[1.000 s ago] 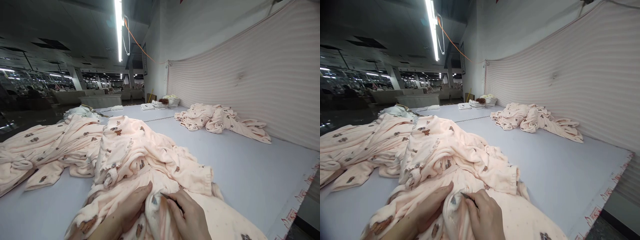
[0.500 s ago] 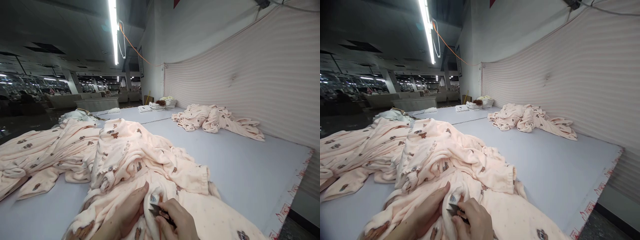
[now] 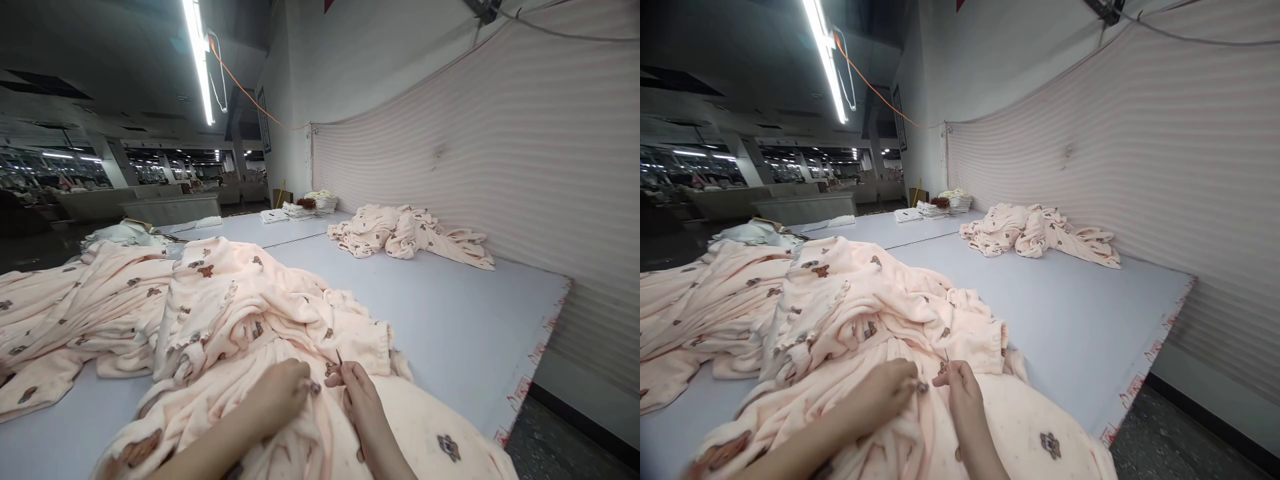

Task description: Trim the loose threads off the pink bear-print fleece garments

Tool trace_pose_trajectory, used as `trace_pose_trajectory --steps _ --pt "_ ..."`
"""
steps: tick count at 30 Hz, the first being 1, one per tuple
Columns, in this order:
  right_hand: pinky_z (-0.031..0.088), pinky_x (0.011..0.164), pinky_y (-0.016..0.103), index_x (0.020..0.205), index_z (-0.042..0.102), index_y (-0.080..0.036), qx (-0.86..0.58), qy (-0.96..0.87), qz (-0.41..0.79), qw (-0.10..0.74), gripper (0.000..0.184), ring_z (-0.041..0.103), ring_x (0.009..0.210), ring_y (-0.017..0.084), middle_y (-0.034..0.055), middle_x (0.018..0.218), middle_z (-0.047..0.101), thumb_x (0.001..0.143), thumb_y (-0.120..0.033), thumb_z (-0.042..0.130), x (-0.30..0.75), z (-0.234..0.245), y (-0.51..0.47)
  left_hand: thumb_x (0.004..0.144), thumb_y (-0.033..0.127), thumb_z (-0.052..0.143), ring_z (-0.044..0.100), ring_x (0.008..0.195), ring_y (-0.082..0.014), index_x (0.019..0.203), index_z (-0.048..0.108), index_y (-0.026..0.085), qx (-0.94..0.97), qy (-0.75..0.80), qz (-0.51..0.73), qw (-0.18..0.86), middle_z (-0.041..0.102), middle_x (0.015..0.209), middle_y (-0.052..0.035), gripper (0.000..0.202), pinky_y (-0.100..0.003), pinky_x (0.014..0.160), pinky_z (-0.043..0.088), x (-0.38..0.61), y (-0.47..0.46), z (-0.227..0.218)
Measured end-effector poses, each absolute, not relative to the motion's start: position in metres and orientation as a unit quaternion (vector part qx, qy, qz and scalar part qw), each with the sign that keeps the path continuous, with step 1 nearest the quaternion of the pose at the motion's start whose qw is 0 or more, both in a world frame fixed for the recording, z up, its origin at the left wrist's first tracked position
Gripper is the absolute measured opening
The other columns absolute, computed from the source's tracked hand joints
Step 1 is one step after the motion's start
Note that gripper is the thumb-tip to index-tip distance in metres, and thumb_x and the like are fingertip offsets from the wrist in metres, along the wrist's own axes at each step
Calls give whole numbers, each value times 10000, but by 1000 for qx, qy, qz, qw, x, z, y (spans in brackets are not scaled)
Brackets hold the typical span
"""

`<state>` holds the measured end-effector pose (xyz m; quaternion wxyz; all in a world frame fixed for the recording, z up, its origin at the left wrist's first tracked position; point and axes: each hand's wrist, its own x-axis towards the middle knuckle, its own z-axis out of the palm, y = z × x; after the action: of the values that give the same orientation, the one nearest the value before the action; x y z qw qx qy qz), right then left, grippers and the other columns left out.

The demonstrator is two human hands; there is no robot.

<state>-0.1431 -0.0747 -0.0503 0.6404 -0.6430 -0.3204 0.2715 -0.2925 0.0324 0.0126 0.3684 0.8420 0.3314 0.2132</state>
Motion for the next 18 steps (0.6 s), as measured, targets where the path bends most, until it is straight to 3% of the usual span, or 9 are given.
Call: trace_pose_trajectory --steps 2,5,7,8,10,11,12,15,18 --pt "475 619 246 720 570 -215 -667 -312 273 619 381 615 760 178 18 767 681 879 -540 450 -134 -50 -84 780 320 516 546 587 -192 665 609 205 828 364 226 361 550 572 24 187 -256 567 376 -315 49 37" --pt "441 490 226 755 537 -232 -668 -330 320 585 336 581 604 154 -11 709 625 891 -509 405 -129 -58 -103 812 395 492 538 537 -181 752 636 215 831 436 235 253 588 603 11 238 -259 533 390 -357 52 54" --pt "420 457 225 828 536 -247 -680 -401 290 540 215 549 521 142 -42 664 588 844 -457 489 -134 -70 -116 777 291 513 609 719 -251 722 658 208 900 380 177 116 672 758 -59 175 -360 706 440 -374 30 35" --pt "431 491 238 882 541 -255 -695 -455 246 500 177 558 531 149 -47 677 595 814 -418 539 -138 -77 -121 767 250 519 620 825 -297 814 689 216 920 356 153 54 706 889 -94 179 -468 845 400 -377 14 18" --pt "445 598 277 975 547 -257 -724 -564 130 377 185 605 629 181 -25 783 646 807 -332 562 -143 -90 -127 747 312 585 511 1151 -407 1179 610 197 947 281 154 -35 617 1253 -186 448 -654 1037 44 -373 -15 -24" --pt "437 632 290 984 552 -244 -729 -603 82 313 160 619 672 195 -5 836 663 833 -293 535 -143 -95 -127 749 322 592 438 1235 -427 1247 563 181 952 254 155 -68 555 1329 -208 519 -670 1027 -93 -368 -24 -43" --pt "426 637 293 971 556 -226 -732 -627 53 260 128 625 692 202 12 857 671 865 -253 490 -141 -99 -123 760 303 584 396 1279 -420 1258 552 176 950 257 149 -92 518 1370 -201 515 -675 1026 -117 -361 -27 -59" --pt "405 595 262 916 556 -184 -736 -647 43 197 117 633 701 188 26 818 670 897 -167 442 -124 -95 -94 780 279 573 351 1330 -387 1217 580 169 933 301 156 -119 488 1404 -181 451 -670 1053 -32 -342 -3 -76" --pt "450 684 280 990 567 -173 -737 -650 29 184 118 631 795 172 28 925 664 917 -171 476 -94 -82 -44 774 307 593 339 1349 -345 1158 615 194 918 338 171 -115 537 1372 -133 401 -616 1089 83 -334 44 -58"
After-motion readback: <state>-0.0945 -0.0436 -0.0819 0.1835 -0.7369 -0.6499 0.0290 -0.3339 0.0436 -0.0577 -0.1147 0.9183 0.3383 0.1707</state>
